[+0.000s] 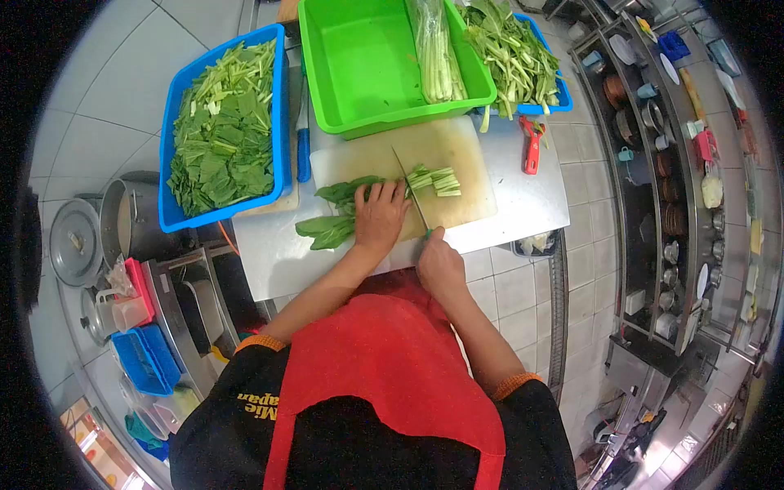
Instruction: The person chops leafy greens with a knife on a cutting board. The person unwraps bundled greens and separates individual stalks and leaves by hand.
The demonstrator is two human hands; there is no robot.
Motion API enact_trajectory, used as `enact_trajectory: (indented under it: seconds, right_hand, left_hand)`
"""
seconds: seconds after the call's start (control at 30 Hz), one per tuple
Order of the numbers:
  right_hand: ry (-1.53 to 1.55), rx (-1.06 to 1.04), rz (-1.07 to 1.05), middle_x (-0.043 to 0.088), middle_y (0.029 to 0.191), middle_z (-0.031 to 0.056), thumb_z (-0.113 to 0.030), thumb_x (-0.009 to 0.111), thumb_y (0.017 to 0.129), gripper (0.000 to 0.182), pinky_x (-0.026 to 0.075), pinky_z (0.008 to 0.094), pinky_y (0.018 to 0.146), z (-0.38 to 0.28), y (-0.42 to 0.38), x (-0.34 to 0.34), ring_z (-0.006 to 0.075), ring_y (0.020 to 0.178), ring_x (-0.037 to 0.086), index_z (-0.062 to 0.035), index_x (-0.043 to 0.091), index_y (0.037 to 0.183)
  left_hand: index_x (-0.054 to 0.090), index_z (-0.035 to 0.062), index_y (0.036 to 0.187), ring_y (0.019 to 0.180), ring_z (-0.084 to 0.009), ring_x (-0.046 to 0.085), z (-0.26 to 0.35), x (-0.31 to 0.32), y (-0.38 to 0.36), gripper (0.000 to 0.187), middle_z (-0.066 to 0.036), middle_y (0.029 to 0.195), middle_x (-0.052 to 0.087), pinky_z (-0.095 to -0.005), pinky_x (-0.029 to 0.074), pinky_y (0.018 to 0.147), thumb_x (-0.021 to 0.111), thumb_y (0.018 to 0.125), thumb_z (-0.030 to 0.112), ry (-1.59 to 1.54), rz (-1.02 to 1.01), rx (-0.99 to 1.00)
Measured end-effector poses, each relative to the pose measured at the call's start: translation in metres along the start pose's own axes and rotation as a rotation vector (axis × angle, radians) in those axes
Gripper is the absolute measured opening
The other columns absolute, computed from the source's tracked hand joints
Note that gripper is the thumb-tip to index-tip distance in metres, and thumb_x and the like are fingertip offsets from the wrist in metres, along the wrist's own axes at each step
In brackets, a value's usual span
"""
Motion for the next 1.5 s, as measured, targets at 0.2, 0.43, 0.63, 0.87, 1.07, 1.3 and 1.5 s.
enact_trajectory:
  seconds: [0.2, 0.43, 0.63, 0.87, 1.07, 1.3, 1.5]
  right_hand:
    - [0.094, 0.304, -0.185, 0.064, 0.085, 0.0321, -0.022, 0.049, 0.096, 0.028, 0.048, 0.0572, 0.073, 0.05, -0.085, 0.023, 0.051, 0.085, 0.062, 0.0042, 0.044, 0.103]
    - [0.09, 0.178, -0.052, 0.063, 0.073, 0.0293, -0.025, 0.05, 0.098, 0.026, 0.047, 0.0598, 0.064, 0.059, -0.123, -0.003, 0.0501, 0.07, 0.062, -0.0003, 0.042, 0.102]
    - [0.084, -0.022, 0.069, 0.064, 0.068, 0.0268, -0.021, 0.052, 0.097, 0.024, 0.05, 0.056, 0.059, -0.013, -0.061, -0.01, 0.0473, 0.063, 0.063, 0.001, 0.044, 0.098]
    - [-0.021, 0.018, -0.01, 0.065, 0.07, 0.0279, -0.02, 0.053, 0.096, 0.025, 0.054, 0.0515, 0.061, -0.028, -0.048, 0.008, 0.045, 0.066, 0.066, 0.003, 0.044, 0.097]
    - [-0.075, 0.085, -0.046, 0.066, 0.078, 0.0291, -0.008, 0.052, 0.09, 0.022, 0.056, 0.049, 0.063, -0.034, -0.004, 0.027, 0.0433, 0.073, 0.068, 0.0079, 0.045, 0.103]
    - [-0.01, -0.058, 0.042, 0.066, 0.081, 0.0308, -0.015, 0.048, 0.093, 0.03, 0.053, 0.0542, 0.067, -0.002, -0.049, 0.045, 0.0471, 0.076, 0.066, 0.0095, 0.042, 0.11]
    - [0.011, 0.193, -0.136, 0.065, 0.079, 0.0314, -0.027, 0.046, 0.098, 0.03, 0.05, 0.0579, 0.067, 0.03, -0.098, 0.033, 0.0497, 0.075, 0.064, 0.0023, 0.043, 0.103]
  left_hand:
    - [0.065, 0.0096, 0.104, 0.097, -0.0223, 0.054, -0.007, -0.006, 0.012, 0.023, -0.003, 0.096, 0.055, -0.05, 0.038, 0.093, 0.063, 0.087, 0.026, -0.002, 0.156, 0.0]
    - [0.043, 0.0053, 0.139, 0.128, -0.0274, 0.044, -0.02, -0.048, 0.003, 0.074, -0.011, 0.136, 0.048, -0.0585, 0.023, 0.108, 0.073, 0.079, 0.039, -0.087, -0.051, -0.042]
    - [0.028, -0.0021, 0.147, 0.137, -0.0312, 0.036, -0.038, -0.027, -0.019, 0.089, -0.017, 0.149, 0.037, -0.0585, 0.019, 0.112, 0.072, 0.081, 0.037, -0.08, -0.176, -0.072]
    - [0.046, -0.0014, 0.137, 0.128, -0.0295, 0.043, -0.036, -0.028, -0.028, 0.063, -0.014, 0.139, 0.046, -0.0532, 0.026, 0.11, 0.067, 0.085, 0.029, -0.135, -0.075, -0.044]
    - [0.053, 0.0049, 0.133, 0.115, -0.0262, 0.05, -0.038, -0.022, -0.03, 0.055, -0.01, 0.121, 0.053, -0.0504, 0.033, 0.102, 0.067, 0.082, 0.021, -0.058, -0.081, -0.052]
    - [0.064, 0.0111, 0.119, 0.109, -0.025, 0.051, -0.047, -0.02, -0.021, 0.045, -0.005, 0.111, 0.058, -0.0487, 0.035, 0.099, 0.065, 0.074, 0.011, 0.025, 0.072, -0.064]
    - [0.067, 0.0159, 0.114, 0.103, -0.0224, 0.053, -0.057, -0.037, -0.019, 0.038, -0.002, 0.105, 0.057, -0.0464, 0.036, 0.097, 0.065, 0.077, 0.014, -0.03, 0.19, -0.091]
Point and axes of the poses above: each hand's wrist, its own y-axis towards the middle knuckle, its own x-axis out of the palm, z = x × y, the point moved 8 cm from there along y, towards the middle knuckle
